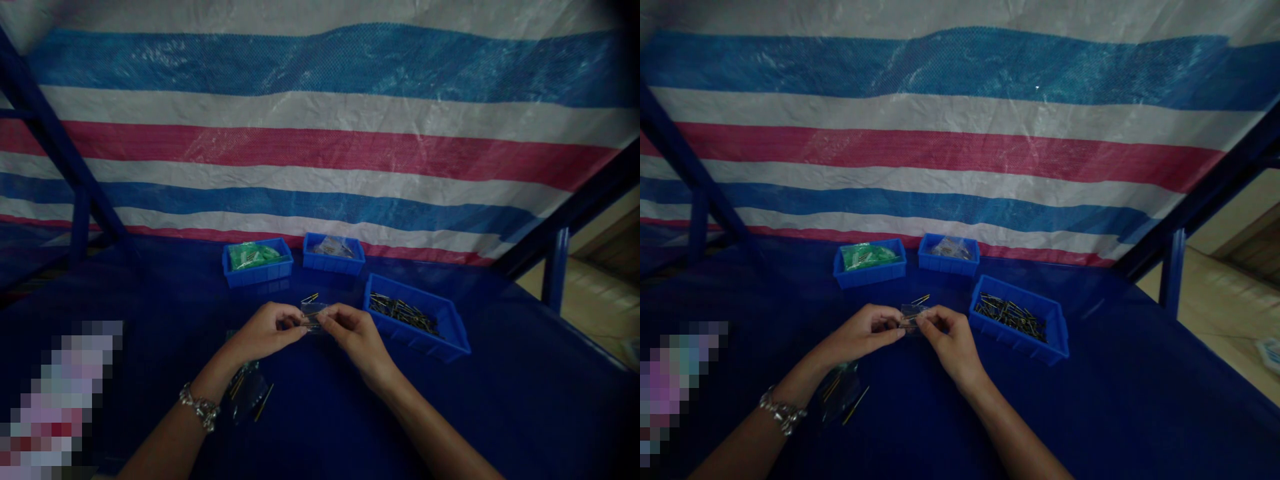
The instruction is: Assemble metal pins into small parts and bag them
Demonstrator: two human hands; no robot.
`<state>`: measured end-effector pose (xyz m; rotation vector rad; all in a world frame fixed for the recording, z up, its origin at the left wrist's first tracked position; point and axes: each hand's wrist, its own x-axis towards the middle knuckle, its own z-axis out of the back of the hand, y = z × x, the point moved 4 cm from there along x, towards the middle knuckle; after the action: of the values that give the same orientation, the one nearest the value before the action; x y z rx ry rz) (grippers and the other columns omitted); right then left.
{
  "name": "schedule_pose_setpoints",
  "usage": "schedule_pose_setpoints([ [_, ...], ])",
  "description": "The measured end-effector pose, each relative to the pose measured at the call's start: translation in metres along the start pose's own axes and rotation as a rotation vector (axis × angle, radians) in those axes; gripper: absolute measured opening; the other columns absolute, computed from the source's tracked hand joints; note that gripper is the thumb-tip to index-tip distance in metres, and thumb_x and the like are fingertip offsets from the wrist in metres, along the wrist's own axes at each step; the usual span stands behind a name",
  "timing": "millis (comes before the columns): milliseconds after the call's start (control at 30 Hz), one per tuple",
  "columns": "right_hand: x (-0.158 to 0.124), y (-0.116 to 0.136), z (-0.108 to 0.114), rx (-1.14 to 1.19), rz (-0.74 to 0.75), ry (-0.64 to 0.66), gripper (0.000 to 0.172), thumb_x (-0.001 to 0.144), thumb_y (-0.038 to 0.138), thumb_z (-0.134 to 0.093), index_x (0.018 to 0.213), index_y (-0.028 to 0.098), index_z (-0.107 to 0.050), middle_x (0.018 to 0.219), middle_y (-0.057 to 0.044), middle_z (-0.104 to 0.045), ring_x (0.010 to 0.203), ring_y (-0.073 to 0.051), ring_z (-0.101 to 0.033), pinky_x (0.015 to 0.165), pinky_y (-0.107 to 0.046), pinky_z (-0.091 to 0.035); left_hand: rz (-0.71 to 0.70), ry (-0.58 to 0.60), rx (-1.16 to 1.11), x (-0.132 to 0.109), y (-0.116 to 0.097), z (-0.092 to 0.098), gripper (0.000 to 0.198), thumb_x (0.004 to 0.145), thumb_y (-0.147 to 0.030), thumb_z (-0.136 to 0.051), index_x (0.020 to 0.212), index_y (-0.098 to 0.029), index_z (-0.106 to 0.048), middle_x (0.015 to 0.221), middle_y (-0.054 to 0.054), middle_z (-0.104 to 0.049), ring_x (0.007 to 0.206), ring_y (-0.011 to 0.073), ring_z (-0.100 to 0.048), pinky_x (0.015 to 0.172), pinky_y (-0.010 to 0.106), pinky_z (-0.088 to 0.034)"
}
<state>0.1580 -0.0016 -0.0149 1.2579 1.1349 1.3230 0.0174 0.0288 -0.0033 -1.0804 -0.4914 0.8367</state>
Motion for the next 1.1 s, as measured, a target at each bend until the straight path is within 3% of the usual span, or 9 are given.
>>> schedule_pose_setpoints([
  [267, 0.0005, -0.0030, -0.0006, -0.040, -0.013, 0.019, 0.020, 0.072, 0.034, -0.057, 0.071, 0.015, -0.061, 0.064, 0.000, -0.057, 0.059, -0.010, -0.047, 0.056, -0.022, -0.033, -0.026, -0.034, 0.053, 0.0012, 0.0013, 0.0022, 0.023, 0.075, -0.032, -0.049, 0.068, -0.012, -0.058, 0.060, 0.000, -0.052, 0.057, 0.0105, -0.048, 0.054, 0.021, -0.036],
  [567, 0.0004, -0.0036, 0.0017, -0.045, -0.090, -0.023, 0.025, 0.070, 0.033, -0.058, 0.085, 0.014, -0.063, 0.069, -0.002, -0.061, 0.057, -0.011, -0.049, 0.050, -0.021, -0.033, -0.044, -0.069, 0.106, 0.0033, 0.0052, 0.0057, 0.024, 0.078, -0.031, -0.046, 0.075, -0.012, -0.060, 0.060, 0.000, -0.052, 0.058, 0.0111, -0.049, 0.057, 0.023, -0.038],
  [900, 0.0022, -0.0042, 0.0014, -0.011, -0.050, 0.000, 0.022, 0.067, 0.033, -0.061, 0.078, 0.015, -0.062, 0.060, 0.000, -0.059, 0.056, -0.011, -0.052, 0.050, -0.022, -0.034, -0.030, -0.078, 0.096, 0.0021, -0.0002, 0.0065, 0.025, 0.078, -0.032, -0.046, 0.073, -0.012, -0.060, 0.058, -0.001, -0.052, 0.056, 0.0108, -0.048, 0.053, 0.021, -0.035],
  [1100, 0.0019, 0.0031, 0.0045, -0.004, -0.102, 0.012, 0.023, 0.066, 0.035, -0.061, 0.077, 0.014, -0.061, 0.060, 0.000, -0.060, 0.051, -0.009, -0.049, 0.046, -0.021, -0.032, -0.042, -0.083, 0.049, 0.0028, -0.0019, 0.0063, 0.025, 0.078, -0.033, -0.047, 0.074, -0.012, -0.059, 0.061, 0.000, -0.053, 0.058, 0.0107, -0.049, 0.056, 0.022, -0.037],
])
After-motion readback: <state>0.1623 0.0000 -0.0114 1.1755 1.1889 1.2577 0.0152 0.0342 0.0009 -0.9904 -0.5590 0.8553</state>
